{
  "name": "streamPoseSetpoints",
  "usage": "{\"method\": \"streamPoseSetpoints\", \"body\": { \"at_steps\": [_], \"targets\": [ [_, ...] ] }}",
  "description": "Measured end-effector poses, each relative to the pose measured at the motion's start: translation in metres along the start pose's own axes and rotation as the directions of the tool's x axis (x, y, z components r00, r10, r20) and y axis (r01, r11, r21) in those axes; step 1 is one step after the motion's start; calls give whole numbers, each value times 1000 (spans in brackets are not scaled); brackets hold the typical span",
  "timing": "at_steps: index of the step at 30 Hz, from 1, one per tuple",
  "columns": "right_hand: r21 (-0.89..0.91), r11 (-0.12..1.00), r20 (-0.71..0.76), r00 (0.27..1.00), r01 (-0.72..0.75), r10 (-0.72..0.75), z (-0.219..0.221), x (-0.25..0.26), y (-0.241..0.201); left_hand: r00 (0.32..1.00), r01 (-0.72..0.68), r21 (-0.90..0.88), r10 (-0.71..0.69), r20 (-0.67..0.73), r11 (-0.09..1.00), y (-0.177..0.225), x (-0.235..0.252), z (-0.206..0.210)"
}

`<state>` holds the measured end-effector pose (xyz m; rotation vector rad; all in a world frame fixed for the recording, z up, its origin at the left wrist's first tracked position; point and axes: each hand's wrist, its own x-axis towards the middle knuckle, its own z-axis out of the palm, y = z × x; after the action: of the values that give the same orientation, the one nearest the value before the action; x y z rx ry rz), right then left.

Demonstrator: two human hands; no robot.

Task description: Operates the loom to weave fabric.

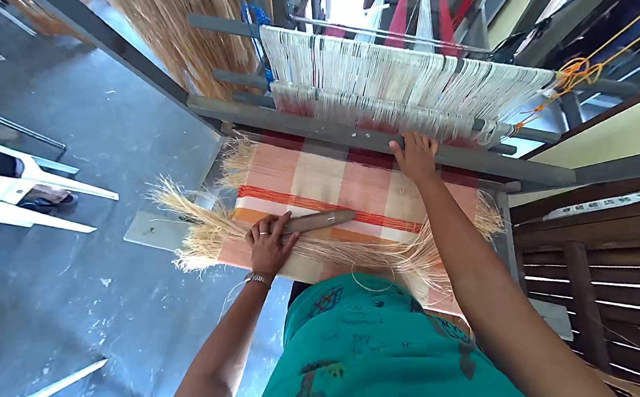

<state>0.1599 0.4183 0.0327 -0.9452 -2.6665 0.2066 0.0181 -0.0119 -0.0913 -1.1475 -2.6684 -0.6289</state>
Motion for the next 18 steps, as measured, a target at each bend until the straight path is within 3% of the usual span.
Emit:
{"method": "streamPoseSetpoints", "body": {
  "at_steps": [4, 11, 15, 18],
  "targets": [
    [39, 999, 9, 1000, -29, 29, 1, 26, 5, 1000, -7, -10, 7, -15, 1000, -2, -1, 0],
    [43, 994, 55, 993, -103, 101, -9, -44, -28, 1000, -17, -13, 16, -27, 1000, -4, 0, 1],
    [39, 992, 66, 991, -119, 116, -8, -43, -27, 1000, -7, -15, 6, -14, 1000, -3, -1, 4],
    [257, 966, 6, 1000, 4, -5, -11, -52, -6, 1000, -7, -20, 6, -13, 1000, -2, -1, 5]
  ]
}}
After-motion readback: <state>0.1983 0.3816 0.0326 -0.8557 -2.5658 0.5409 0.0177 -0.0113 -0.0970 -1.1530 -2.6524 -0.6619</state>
